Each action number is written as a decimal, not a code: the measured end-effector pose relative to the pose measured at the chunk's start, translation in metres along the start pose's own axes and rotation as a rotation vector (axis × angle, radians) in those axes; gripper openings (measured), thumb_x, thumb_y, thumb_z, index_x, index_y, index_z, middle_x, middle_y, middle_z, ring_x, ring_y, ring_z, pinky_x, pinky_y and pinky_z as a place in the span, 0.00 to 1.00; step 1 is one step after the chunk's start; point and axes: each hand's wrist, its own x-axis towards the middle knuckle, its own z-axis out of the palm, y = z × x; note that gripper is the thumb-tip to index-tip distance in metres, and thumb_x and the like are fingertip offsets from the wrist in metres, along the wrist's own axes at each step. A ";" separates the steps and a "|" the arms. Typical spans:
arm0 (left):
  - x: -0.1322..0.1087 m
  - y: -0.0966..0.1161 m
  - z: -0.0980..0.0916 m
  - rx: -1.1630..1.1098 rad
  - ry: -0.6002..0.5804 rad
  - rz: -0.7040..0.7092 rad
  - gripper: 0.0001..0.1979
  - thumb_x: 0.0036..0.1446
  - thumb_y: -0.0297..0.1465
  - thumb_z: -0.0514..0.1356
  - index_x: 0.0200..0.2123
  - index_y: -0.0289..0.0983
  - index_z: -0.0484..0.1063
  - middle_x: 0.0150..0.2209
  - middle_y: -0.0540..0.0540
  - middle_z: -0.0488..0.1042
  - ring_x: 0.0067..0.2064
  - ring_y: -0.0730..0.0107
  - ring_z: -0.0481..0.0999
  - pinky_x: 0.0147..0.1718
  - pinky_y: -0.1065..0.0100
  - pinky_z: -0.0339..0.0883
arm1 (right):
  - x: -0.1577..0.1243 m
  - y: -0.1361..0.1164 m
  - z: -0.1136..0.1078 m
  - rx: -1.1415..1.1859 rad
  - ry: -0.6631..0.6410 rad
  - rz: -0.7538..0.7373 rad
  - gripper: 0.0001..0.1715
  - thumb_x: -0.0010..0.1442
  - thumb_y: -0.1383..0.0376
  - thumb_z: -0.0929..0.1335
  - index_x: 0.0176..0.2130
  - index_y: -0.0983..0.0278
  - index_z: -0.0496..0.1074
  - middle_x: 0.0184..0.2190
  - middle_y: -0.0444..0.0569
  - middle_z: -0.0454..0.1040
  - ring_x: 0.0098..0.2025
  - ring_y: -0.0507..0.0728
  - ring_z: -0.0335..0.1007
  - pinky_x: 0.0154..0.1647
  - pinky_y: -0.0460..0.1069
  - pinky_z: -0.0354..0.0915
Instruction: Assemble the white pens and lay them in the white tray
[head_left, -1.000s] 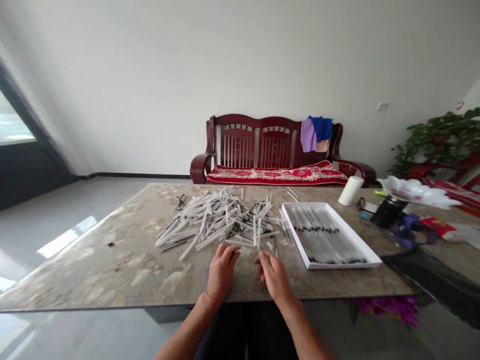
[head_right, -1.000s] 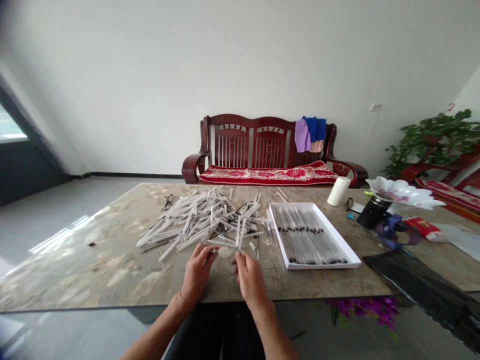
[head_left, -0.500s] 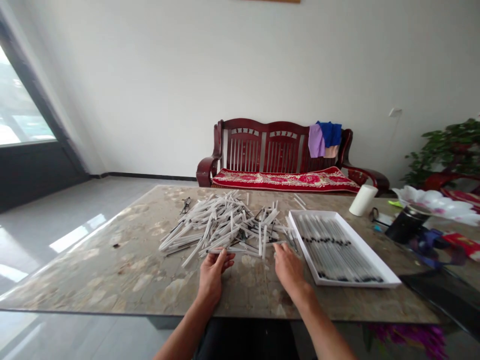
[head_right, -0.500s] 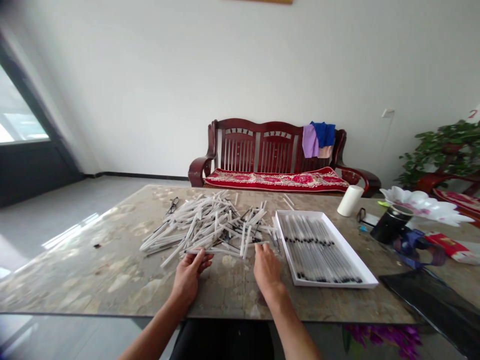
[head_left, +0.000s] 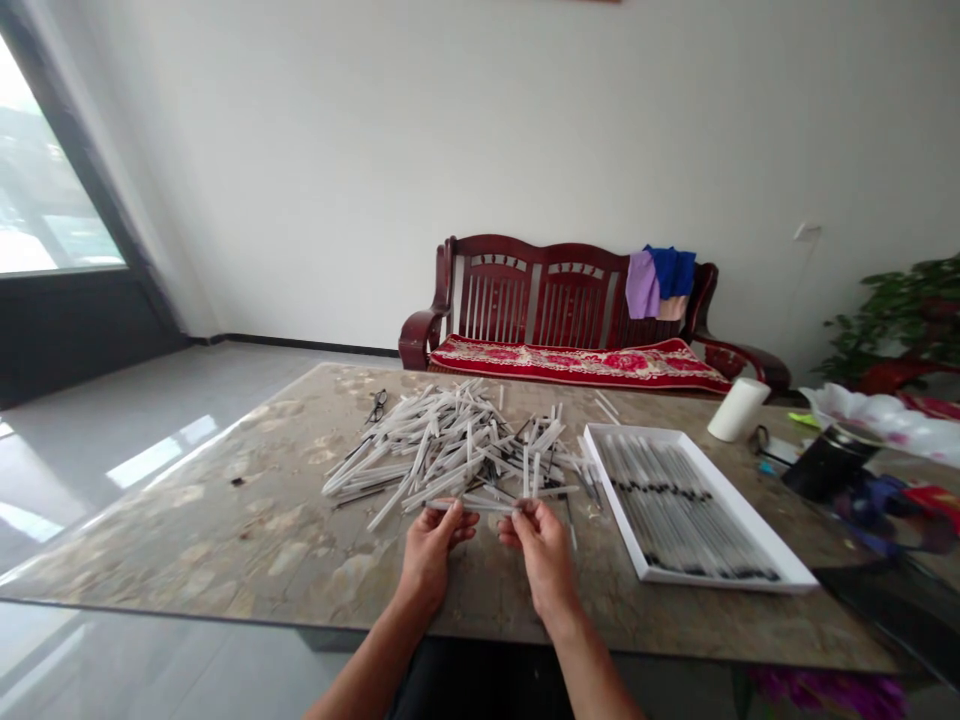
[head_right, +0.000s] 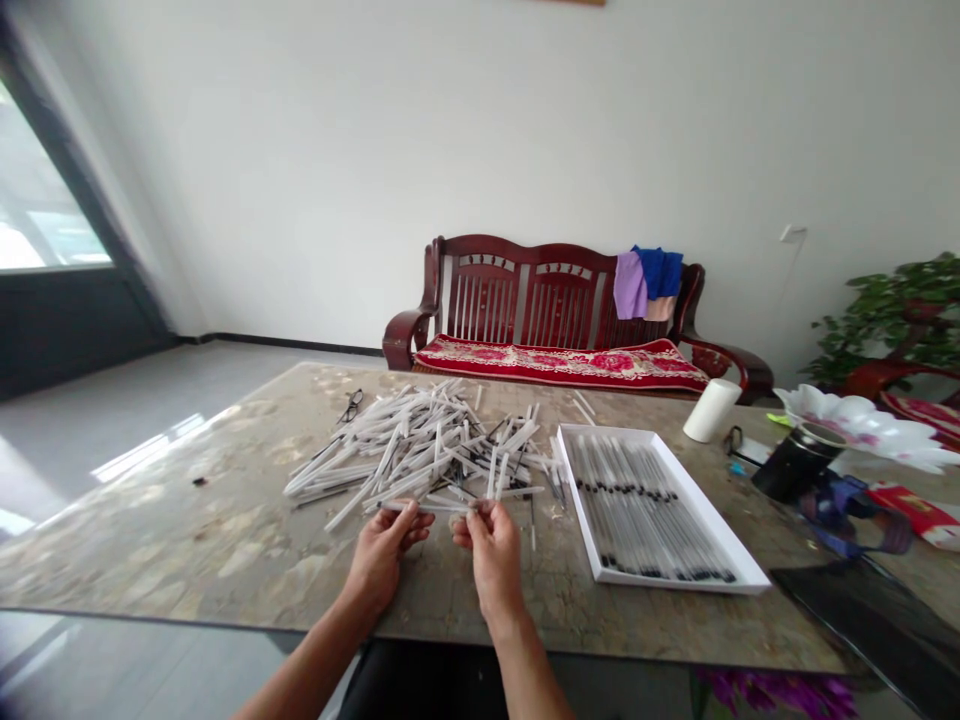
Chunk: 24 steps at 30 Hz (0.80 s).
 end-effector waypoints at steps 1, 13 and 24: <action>0.000 0.000 0.000 0.000 -0.006 0.003 0.21 0.37 0.41 0.74 0.29 0.34 0.73 0.24 0.49 0.78 0.30 0.64 0.82 0.27 0.70 0.74 | 0.001 0.001 0.001 -0.010 -0.006 -0.004 0.24 0.51 0.47 0.71 0.36 0.63 0.70 0.29 0.47 0.76 0.32 0.58 0.77 0.31 0.49 0.73; -0.001 -0.001 0.008 0.033 -0.089 0.057 0.20 0.37 0.40 0.74 0.29 0.34 0.75 0.23 0.50 0.78 0.27 0.66 0.80 0.27 0.69 0.74 | 0.012 0.003 -0.014 -0.289 -0.079 -0.068 0.23 0.54 0.48 0.69 0.35 0.64 0.75 0.21 0.47 0.75 0.22 0.57 0.73 0.21 0.49 0.70; 0.005 -0.004 0.013 0.053 -0.100 0.056 0.21 0.35 0.42 0.75 0.29 0.34 0.75 0.21 0.49 0.78 0.24 0.67 0.79 0.25 0.71 0.73 | 0.017 -0.010 -0.011 0.046 -0.096 0.293 0.26 0.38 0.51 0.78 0.27 0.68 0.72 0.19 0.44 0.74 0.19 0.50 0.69 0.16 0.42 0.65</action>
